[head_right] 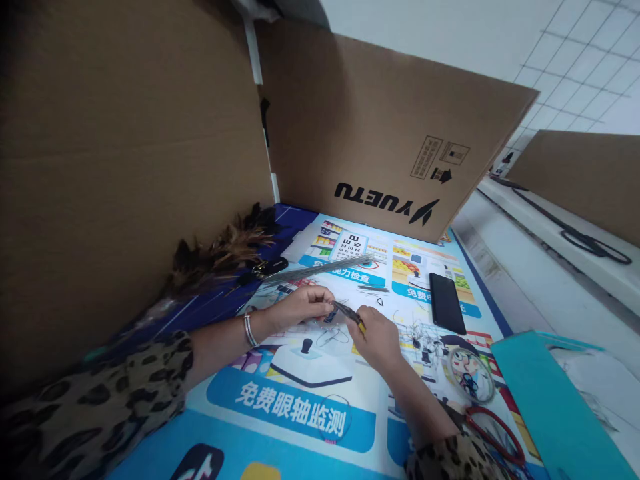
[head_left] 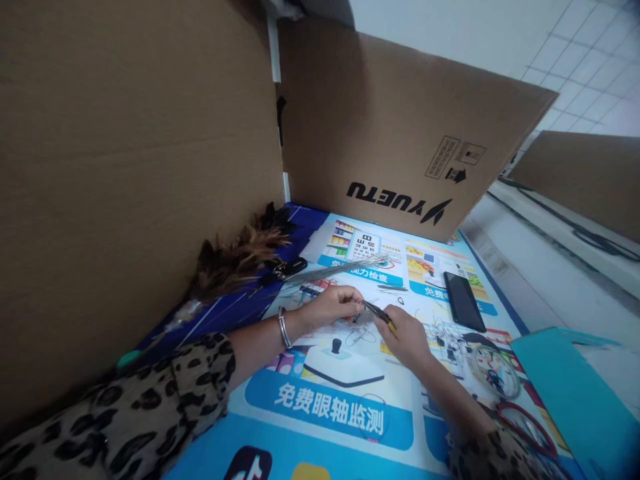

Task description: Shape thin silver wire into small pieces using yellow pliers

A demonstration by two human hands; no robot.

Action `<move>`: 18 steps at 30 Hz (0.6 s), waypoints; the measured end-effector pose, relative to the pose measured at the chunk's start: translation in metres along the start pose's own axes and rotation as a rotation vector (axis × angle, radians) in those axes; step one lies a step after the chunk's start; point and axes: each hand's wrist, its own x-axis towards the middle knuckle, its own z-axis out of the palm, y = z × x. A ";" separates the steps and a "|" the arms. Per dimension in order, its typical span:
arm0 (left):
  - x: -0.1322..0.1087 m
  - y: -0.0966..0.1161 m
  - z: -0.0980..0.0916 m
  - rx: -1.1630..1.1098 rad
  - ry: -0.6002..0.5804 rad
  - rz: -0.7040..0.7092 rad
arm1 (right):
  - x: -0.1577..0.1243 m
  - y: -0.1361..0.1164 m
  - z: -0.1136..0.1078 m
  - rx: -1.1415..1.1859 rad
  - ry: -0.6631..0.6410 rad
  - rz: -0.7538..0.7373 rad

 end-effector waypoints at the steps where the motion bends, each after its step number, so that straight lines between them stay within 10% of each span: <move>1: 0.000 0.000 0.000 0.011 0.008 -0.002 | 0.000 0.000 0.000 0.002 0.002 0.007; 18: 0.001 0.000 -0.002 0.017 0.020 -0.006 | 0.001 0.001 -0.001 0.082 -0.018 -0.012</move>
